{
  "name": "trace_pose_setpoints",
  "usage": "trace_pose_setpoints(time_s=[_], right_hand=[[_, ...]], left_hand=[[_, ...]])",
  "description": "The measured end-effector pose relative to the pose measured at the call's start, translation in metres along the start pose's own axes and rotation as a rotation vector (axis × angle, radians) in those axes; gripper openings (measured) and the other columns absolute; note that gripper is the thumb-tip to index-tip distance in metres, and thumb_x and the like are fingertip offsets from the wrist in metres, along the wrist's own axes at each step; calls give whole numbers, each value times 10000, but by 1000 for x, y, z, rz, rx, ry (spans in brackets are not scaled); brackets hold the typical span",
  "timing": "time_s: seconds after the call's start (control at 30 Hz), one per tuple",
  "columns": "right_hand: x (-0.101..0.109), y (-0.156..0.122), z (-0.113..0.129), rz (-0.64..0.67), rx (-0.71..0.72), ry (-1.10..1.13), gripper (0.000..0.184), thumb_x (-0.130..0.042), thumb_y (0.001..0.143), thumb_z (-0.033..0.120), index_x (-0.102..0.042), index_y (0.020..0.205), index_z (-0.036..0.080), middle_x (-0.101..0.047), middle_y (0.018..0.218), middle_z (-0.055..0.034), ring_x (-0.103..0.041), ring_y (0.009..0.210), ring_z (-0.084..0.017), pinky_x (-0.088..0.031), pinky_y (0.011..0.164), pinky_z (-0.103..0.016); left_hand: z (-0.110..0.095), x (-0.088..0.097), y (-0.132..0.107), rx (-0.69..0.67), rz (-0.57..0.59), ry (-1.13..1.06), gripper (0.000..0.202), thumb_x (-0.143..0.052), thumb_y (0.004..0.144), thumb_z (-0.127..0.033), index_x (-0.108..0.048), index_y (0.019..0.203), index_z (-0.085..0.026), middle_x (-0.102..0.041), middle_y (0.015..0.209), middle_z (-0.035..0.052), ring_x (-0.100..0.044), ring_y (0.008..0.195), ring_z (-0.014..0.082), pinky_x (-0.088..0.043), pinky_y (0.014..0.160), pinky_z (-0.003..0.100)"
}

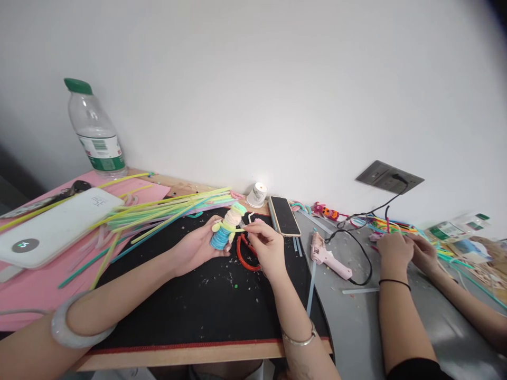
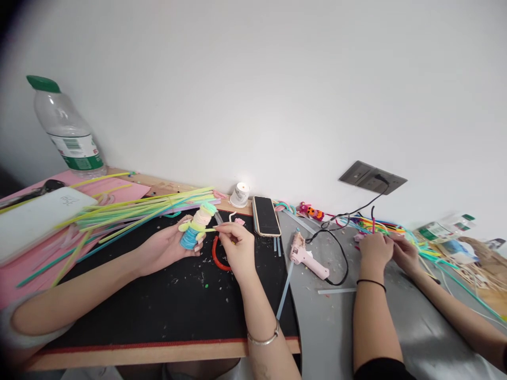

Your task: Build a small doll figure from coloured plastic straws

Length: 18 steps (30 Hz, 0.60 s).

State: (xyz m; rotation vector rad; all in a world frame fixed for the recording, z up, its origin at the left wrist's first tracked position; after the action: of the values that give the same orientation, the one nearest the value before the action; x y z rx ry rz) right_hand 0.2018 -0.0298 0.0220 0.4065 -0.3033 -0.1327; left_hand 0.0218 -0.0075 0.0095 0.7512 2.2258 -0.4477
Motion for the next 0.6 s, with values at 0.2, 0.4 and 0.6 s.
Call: trace_pose_setpoints(time_s=[0.2,0.4,0.6], right_hand=[[-1,-1,-5,-6,-44,68,154,-598,762,163,-732,817,214,-706,915,-55,-633,943,-200,-517,751,-300],[-2,-1,-4,-16,-48,86,139,-597,752,149,-719,792,202,-711,902,-54,-637,951,-197,-512,827,-328],[-3,0,-2,-23,-64,110,126,-603,749,162,-722,770,196,-714,895,-59,-656,879,-195,-525,805,-341]], left_hand=[[-1,-4,-2,-6,6,47,105,-538,893,-318,-538,879,-214,-616,895,20,-591,822,181,-476,773,351],[2,-3,-2,-6,10,87,64,-542,901,-276,-536,935,-223,-622,942,20,-602,865,163,-462,830,357],[-1,-5,-4,64,62,106,139,-545,893,-311,-537,1001,-223,-655,962,65,-650,869,211,-460,873,432]])
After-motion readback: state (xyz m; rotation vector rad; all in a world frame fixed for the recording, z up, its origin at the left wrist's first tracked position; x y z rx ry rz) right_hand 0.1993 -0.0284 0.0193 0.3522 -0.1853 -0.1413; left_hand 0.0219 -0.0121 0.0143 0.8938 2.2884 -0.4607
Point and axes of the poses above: each hand's wrist, its own y-axis towards the middle knuckle, its own x-axis out of the back of the hand, z = x × y, the point moved 1 cm from there along y, towards the middle knuckle
